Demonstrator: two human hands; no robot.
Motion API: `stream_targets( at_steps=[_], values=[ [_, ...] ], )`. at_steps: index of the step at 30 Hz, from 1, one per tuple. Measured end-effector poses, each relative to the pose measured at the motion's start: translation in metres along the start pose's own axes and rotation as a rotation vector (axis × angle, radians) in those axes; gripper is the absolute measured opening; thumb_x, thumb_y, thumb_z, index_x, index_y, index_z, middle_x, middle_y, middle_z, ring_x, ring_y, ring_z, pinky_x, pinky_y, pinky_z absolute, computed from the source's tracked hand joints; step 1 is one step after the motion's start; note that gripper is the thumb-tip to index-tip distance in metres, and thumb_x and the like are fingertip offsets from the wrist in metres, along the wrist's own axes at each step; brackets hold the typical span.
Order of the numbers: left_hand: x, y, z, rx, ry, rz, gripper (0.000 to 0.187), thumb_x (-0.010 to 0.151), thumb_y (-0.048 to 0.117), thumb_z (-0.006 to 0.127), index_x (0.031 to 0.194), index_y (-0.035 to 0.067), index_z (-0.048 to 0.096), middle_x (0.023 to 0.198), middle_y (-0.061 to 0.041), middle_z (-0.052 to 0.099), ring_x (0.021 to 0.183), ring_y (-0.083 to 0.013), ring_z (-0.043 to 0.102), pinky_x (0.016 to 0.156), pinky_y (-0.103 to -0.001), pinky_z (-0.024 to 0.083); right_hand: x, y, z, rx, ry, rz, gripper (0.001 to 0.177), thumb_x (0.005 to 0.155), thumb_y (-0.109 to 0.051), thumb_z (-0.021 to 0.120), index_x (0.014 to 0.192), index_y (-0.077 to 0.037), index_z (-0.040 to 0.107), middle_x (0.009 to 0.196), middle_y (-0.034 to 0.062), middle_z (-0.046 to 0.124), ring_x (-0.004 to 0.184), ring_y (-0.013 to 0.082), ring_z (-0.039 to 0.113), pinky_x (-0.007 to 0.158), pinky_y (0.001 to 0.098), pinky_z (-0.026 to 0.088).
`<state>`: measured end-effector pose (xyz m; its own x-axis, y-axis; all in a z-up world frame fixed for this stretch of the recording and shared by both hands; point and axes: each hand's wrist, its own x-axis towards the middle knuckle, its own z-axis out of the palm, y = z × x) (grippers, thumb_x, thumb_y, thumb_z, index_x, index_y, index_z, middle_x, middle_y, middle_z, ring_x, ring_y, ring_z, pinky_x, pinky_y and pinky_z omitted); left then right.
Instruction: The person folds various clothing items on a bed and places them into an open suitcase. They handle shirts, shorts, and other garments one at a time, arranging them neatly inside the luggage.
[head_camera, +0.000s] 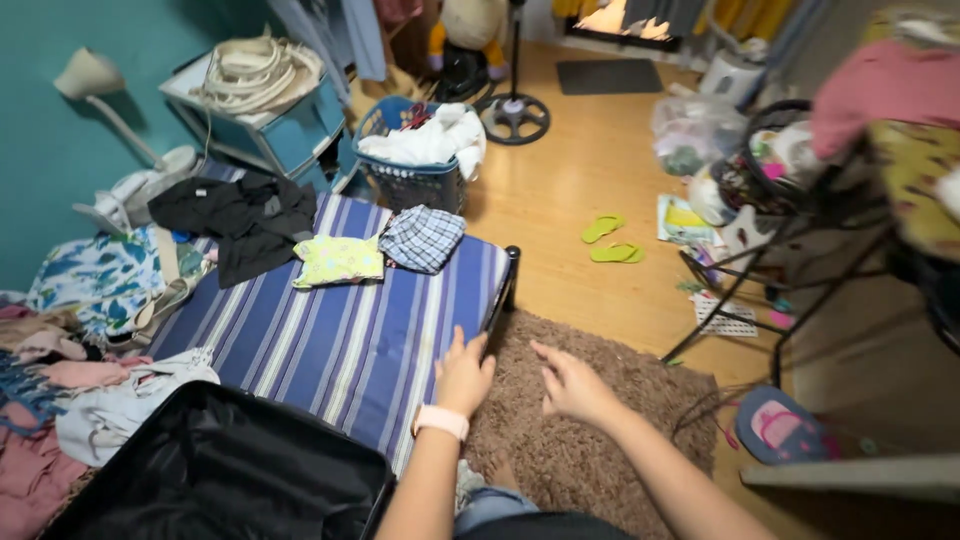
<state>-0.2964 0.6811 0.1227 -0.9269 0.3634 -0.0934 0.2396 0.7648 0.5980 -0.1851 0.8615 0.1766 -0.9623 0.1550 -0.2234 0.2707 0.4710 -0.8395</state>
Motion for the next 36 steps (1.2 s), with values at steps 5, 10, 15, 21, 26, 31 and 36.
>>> stream_targets(
  at_steps=[5,10,15,21,26,31,36],
  values=[
    [0.073,-0.002,-0.02,-0.006,0.049,-0.003,0.051,0.092,0.03,0.064,0.141,0.02,0.058,0.161,-0.021,0.033,0.14,-0.0401,0.044,0.116,-0.063,0.027,0.088,-0.014,-0.015,-0.007,-0.053,-0.009,0.05,0.099,-0.013,0.048,0.149,-0.014,0.046,0.09,0.0127,0.075,0.058,0.017,0.075,0.067,0.0348,0.062],
    [0.115,-0.011,-0.03,0.001,0.064,-0.031,0.051,0.09,0.028,0.066,0.14,0.019,0.059,0.159,-0.022,0.034,0.139,-0.0415,0.043,0.114,-0.064,0.027,0.178,-0.013,-0.008,-0.015,-0.135,-0.058,0.05,0.099,-0.013,0.049,0.149,-0.012,0.046,0.104,0.0153,0.072,0.059,0.0153,0.075,0.07,0.0341,0.061],
    [0.173,-0.031,-0.031,0.022,0.112,-0.115,0.051,0.089,0.026,0.067,0.139,0.018,0.06,0.158,-0.023,0.036,0.135,-0.0415,0.047,0.113,-0.058,0.033,0.284,0.008,0.01,-0.163,-0.15,-0.347,0.049,0.096,-0.01,0.054,0.145,-0.01,0.054,0.118,0.022,0.069,0.092,0.0326,0.072,0.085,0.0407,0.057],
    [0.263,-0.043,0.003,-0.013,0.172,-0.233,0.046,0.088,0.02,0.067,0.134,0.013,0.064,0.15,-0.021,0.048,0.13,-0.0406,0.052,0.108,-0.051,0.041,0.414,0.023,-0.003,-0.342,-0.334,-0.453,0.049,0.093,-0.011,0.056,0.142,-0.009,0.056,0.123,0.0218,0.067,0.114,0.0401,0.063,0.099,0.0456,0.05],
    [0.328,-0.045,0.043,0.014,0.109,-0.306,0.044,0.086,0.016,0.069,0.13,0.011,0.066,0.145,-0.017,0.055,0.126,-0.0376,0.056,0.107,-0.048,0.044,0.487,0.034,-0.028,-0.434,-0.475,-0.478,0.05,0.09,-0.008,0.055,0.14,-0.012,0.058,0.128,0.0173,0.067,0.118,0.0368,0.063,0.103,0.044,0.048],
    [0.366,-0.062,0.082,0.025,0.167,-0.342,0.05,0.083,0.012,0.069,0.132,0.005,0.062,0.144,-0.019,0.054,0.13,-0.0395,0.052,0.107,-0.05,0.042,0.553,0.068,-0.01,-0.602,-0.549,-0.688,0.061,0.083,-0.008,0.061,0.143,-0.016,0.054,0.145,0.0146,0.056,0.131,0.0371,0.052,0.107,0.0497,0.04],
    [0.398,-0.096,0.103,0.095,0.176,-0.418,0.054,0.083,0.01,0.068,0.136,0.006,0.06,0.147,-0.017,0.05,0.138,-0.0386,0.044,0.115,-0.053,0.033,0.605,0.097,0.024,-0.761,-0.589,-0.8,0.062,0.084,-0.013,0.061,0.145,-0.021,0.052,0.155,0.0101,0.046,0.139,0.0339,0.046,0.111,0.0499,0.038]
  ],
)
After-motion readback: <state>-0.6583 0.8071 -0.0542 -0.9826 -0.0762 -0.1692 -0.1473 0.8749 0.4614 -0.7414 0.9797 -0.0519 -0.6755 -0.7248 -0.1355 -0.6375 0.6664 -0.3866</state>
